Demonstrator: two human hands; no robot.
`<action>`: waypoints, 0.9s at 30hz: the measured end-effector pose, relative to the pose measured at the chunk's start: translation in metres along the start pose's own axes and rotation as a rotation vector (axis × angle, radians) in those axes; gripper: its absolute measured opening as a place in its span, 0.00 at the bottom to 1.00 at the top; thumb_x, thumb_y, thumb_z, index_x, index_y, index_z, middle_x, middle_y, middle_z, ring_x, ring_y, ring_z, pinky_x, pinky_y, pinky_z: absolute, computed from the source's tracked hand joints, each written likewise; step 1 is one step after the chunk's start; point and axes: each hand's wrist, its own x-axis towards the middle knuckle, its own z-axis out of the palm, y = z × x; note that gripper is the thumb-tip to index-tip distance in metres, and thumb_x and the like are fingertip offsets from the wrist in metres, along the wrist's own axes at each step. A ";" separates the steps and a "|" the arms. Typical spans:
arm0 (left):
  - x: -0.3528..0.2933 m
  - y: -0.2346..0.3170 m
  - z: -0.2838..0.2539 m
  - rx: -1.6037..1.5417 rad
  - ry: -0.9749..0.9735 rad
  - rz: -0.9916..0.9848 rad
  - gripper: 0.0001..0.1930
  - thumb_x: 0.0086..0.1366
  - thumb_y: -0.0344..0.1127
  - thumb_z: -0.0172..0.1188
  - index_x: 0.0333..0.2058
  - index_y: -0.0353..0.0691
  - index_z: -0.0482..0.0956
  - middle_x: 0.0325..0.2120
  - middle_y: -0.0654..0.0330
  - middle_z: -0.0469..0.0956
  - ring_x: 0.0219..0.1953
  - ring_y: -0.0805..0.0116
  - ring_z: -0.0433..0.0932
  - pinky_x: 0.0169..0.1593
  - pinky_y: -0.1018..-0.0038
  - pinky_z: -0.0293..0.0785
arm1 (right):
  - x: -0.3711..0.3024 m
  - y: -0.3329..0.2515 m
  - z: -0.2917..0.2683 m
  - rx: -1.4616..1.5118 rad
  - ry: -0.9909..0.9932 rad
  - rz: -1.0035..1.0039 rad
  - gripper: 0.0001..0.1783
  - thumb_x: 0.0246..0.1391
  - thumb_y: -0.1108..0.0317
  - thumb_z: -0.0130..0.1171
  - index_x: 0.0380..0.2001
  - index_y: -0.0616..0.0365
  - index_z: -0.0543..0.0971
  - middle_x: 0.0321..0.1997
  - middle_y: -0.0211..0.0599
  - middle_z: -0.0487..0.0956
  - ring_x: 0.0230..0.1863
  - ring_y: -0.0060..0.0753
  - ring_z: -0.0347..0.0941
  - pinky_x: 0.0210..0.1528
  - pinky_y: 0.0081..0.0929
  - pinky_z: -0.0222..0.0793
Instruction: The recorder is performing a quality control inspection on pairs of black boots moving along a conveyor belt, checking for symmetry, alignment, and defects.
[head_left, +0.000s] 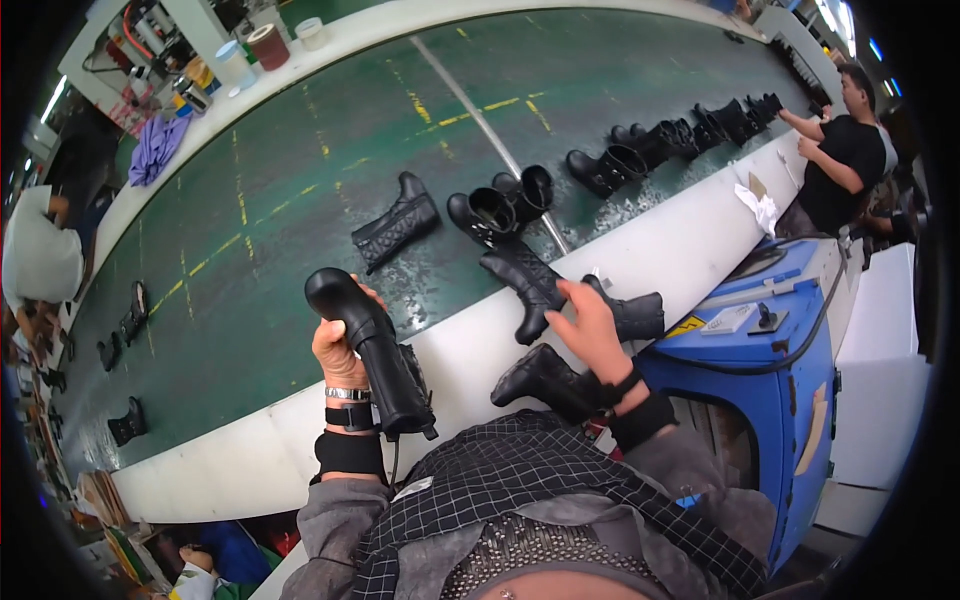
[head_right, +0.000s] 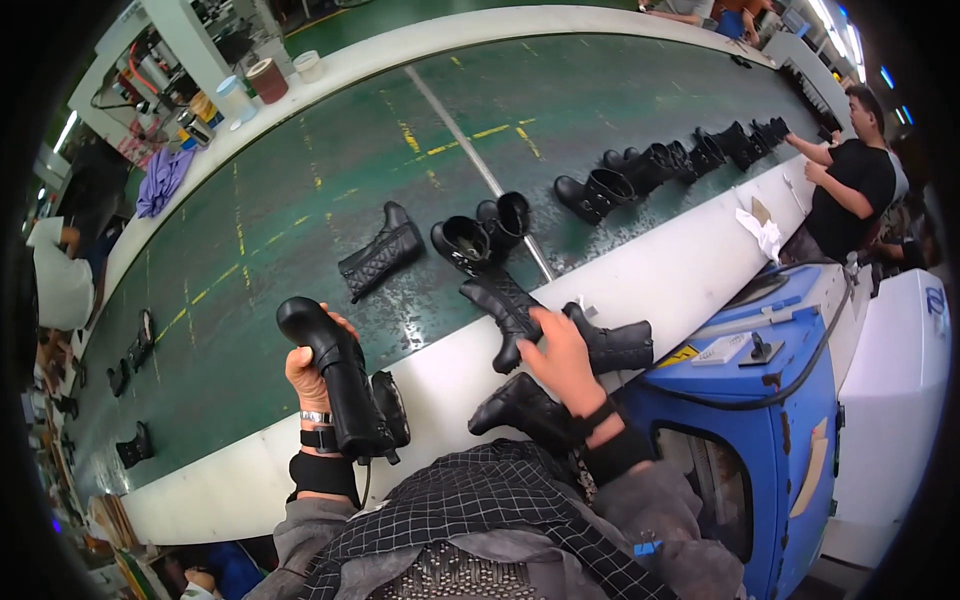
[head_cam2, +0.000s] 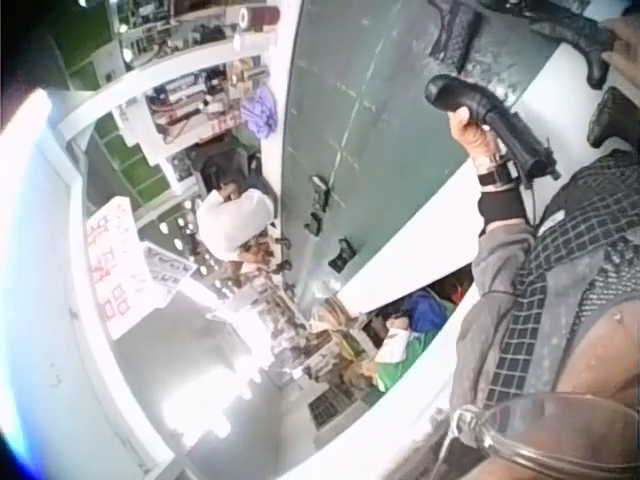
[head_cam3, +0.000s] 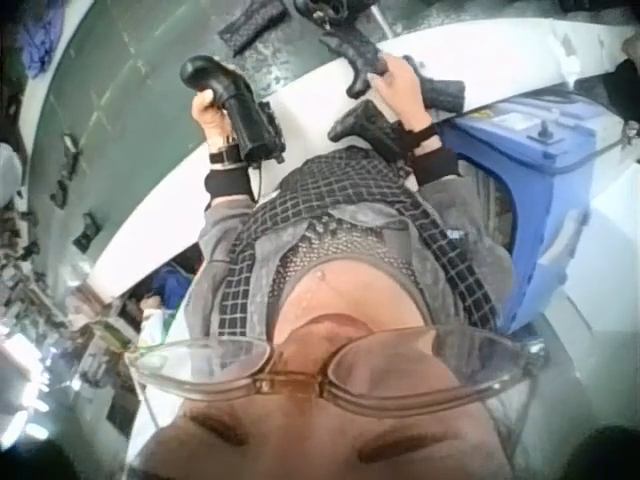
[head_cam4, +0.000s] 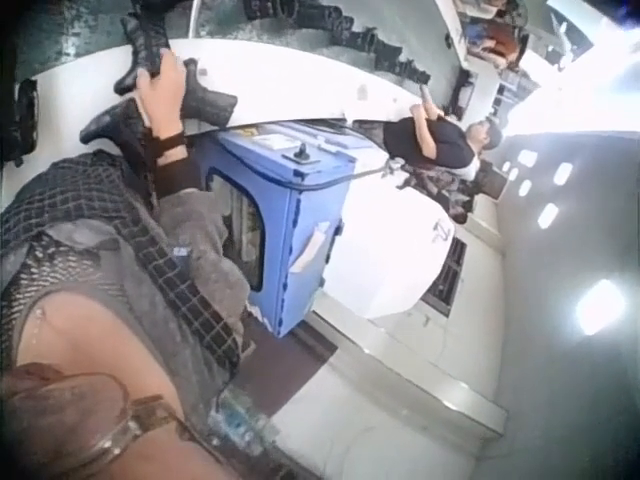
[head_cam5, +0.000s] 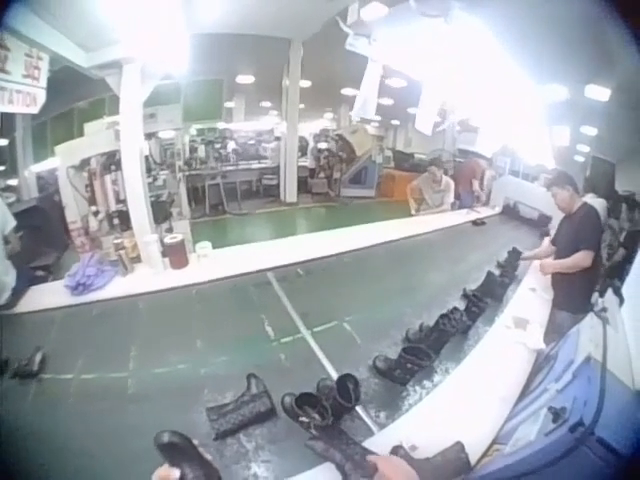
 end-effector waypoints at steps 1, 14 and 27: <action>-0.003 -0.005 0.003 0.013 0.017 0.009 0.35 0.37 0.43 0.60 0.48 0.33 0.69 0.34 0.50 0.75 0.34 0.55 0.76 0.41 0.66 0.75 | 0.011 0.010 0.002 -0.061 0.004 -0.021 0.26 0.41 0.65 0.62 0.45 0.65 0.72 0.44 0.52 0.74 0.45 0.52 0.71 0.49 0.37 0.66; -0.053 -0.011 0.014 0.162 0.036 0.064 0.30 0.37 0.34 0.63 0.44 0.32 0.71 0.32 0.55 0.77 0.32 0.64 0.78 0.39 0.71 0.77 | 0.078 0.077 0.060 -0.139 -0.387 0.145 0.40 0.23 0.48 0.71 0.37 0.69 0.75 0.38 0.57 0.77 0.41 0.59 0.72 0.46 0.39 0.67; -0.089 0.005 0.033 0.520 0.058 0.272 0.30 0.35 0.29 0.61 0.44 0.33 0.73 0.34 0.62 0.76 0.35 0.71 0.76 0.45 0.75 0.72 | 0.034 0.014 0.000 0.543 -0.132 0.091 0.21 0.32 0.74 0.68 0.35 0.62 0.75 0.33 0.32 0.77 0.35 0.23 0.72 0.40 0.22 0.68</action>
